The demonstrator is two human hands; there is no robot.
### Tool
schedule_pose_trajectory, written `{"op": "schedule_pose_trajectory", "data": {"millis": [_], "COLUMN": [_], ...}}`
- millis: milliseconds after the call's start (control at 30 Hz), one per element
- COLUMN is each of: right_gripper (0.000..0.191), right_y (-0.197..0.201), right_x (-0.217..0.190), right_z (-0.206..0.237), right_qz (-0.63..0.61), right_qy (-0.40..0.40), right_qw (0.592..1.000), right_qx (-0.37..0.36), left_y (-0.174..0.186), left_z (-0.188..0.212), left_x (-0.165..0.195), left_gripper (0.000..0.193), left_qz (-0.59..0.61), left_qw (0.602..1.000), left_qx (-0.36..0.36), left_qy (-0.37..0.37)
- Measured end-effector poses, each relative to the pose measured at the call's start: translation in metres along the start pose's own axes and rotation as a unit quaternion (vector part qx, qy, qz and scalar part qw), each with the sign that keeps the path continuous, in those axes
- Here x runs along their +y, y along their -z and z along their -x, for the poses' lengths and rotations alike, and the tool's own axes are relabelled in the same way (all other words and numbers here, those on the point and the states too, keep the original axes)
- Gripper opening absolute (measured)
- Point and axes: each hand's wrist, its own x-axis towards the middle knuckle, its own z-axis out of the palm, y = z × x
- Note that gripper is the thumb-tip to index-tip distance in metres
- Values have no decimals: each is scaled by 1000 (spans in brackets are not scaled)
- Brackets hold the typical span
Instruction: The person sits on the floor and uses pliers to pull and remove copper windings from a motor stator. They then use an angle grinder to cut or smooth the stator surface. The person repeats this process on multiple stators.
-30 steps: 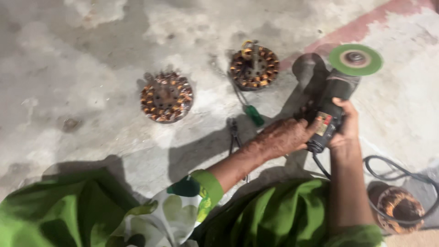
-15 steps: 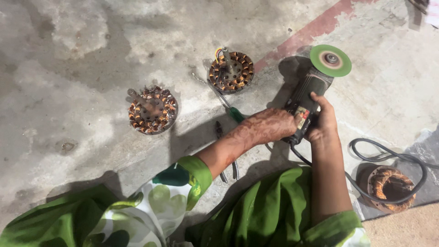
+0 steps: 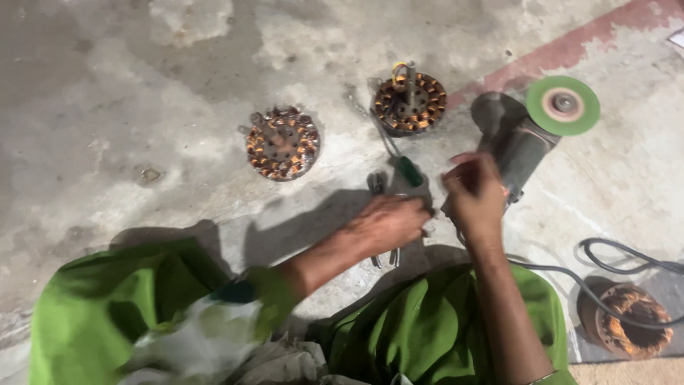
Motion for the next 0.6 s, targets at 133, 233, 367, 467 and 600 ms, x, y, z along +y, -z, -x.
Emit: {"op": "schedule_pose_trajectory", "data": {"millis": [133, 233, 367, 467, 600], "right_gripper": [62, 77, 86, 76, 67], "right_y": [-34, -55, -67, -71, -63], "right_x": [-4, -3, -1, 0, 2], "right_z": [20, 39, 45, 43, 37], "right_qz": [236, 333, 367, 398, 381], "right_qy": [-17, -3, 17, -14, -6], "right_qw": [949, 905, 898, 884, 886], "right_qx": [-209, -264, -241, -245, -262], "left_y": [35, 50, 35, 11, -8], "left_z": [119, 173, 166, 149, 143], "left_x": [-39, -88, -148, -165, -167], "left_gripper": [60, 49, 56, 57, 71], "left_qz": [131, 144, 452, 567, 592], "left_qw": [943, 811, 604, 579, 554], "left_qx": [141, 284, 395, 401, 417], "left_qy": [270, 491, 524, 427, 410]}}
